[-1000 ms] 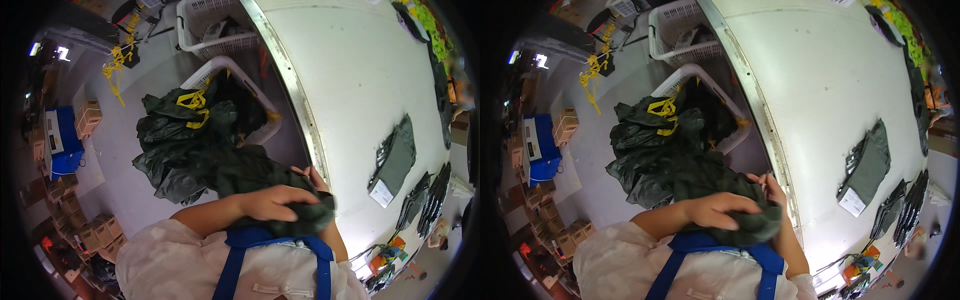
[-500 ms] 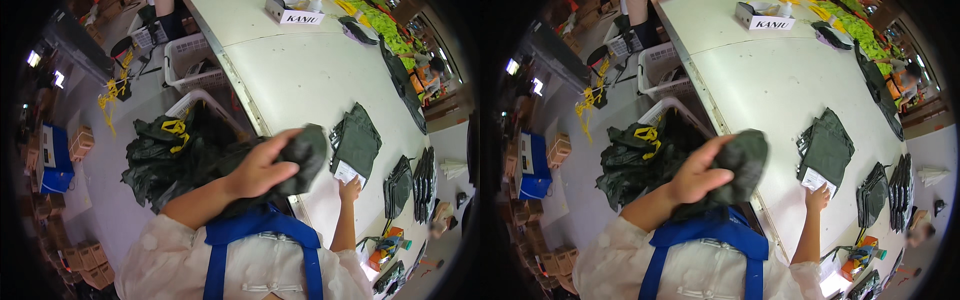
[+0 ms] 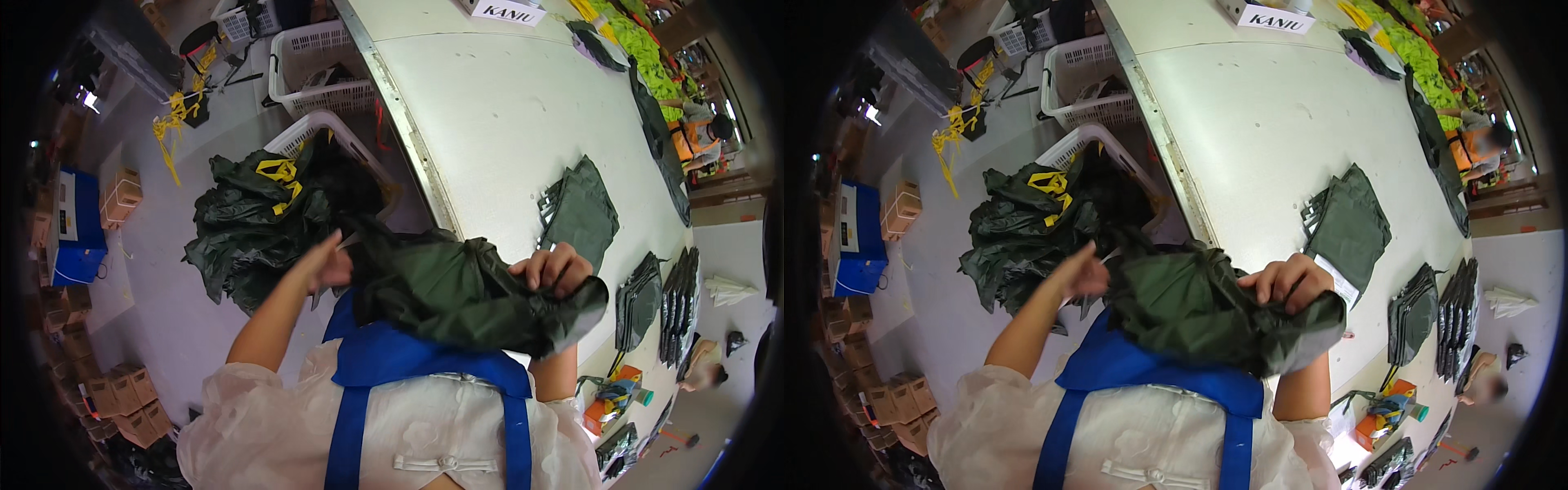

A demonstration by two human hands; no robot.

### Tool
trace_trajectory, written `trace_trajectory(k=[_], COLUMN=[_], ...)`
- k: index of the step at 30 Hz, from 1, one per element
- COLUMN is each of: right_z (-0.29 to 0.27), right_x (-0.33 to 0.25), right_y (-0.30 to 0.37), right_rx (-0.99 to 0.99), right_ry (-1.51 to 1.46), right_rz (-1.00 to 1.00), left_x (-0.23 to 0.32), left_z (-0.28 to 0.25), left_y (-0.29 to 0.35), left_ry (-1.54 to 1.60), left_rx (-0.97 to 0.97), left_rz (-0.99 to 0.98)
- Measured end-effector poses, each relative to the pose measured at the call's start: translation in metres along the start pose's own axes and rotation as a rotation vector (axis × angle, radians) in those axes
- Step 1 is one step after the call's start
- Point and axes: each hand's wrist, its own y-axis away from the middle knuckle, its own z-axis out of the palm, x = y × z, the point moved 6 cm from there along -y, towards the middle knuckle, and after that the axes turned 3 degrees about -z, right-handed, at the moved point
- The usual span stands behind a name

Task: The person folds a dark green garment on a white table, aligning edges and smoothing the fabric. The person then places the folded item into a white plastic basket and continues folding additional garments.

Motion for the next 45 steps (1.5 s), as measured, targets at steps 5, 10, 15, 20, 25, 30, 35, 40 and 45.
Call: trace_trajectory(k=[5, 10, 15, 20, 25, 30, 35, 40, 45], right_z=[0.036, 0.033, -0.019, -0.044, -0.058, -0.138, -0.228, -0.241, -0.289], right_x=[0.013, -0.035, -0.106, -0.149, -0.139, -0.125, -0.070, -0.078, -0.143], right_y=[-0.034, -0.019, 0.076, 0.190, 0.193, 0.176, 0.227, 0.253, 0.238], right_rx=[-0.189, -0.149, 0.253, 0.427, 0.593, 0.907, 1.066, 0.822, 1.427], right_ry=[-0.182, -0.027, 0.513, 0.854, 1.222, 1.487, 1.412, 1.254, 1.300], right_rz=[-0.031, -0.146, -0.271, -0.127, -0.088, -0.177, 0.385, 0.761, 0.650], left_x=[-0.061, 0.009, 0.173, 0.293, 0.344, 0.298, 0.233, 0.189, 0.169], left_z=[0.082, 0.034, 0.082, 0.340, 0.636, 0.746, 0.653, 0.506, 0.515], left_y=[-0.078, -0.106, 0.121, 0.269, 0.284, 0.139, -0.047, -0.114, -0.042], left_ry=[0.528, -0.133, 0.627, -0.136, -1.291, -1.296, -1.929, -1.771, -1.831], left_rx=[-0.433, 0.217, -0.091, -0.461, -0.578, -0.433, -0.269, -0.405, -0.503], left_rz=[0.150, 0.959, 1.143, 1.729, 2.230, 2.204, 1.352, 0.854, 1.564])
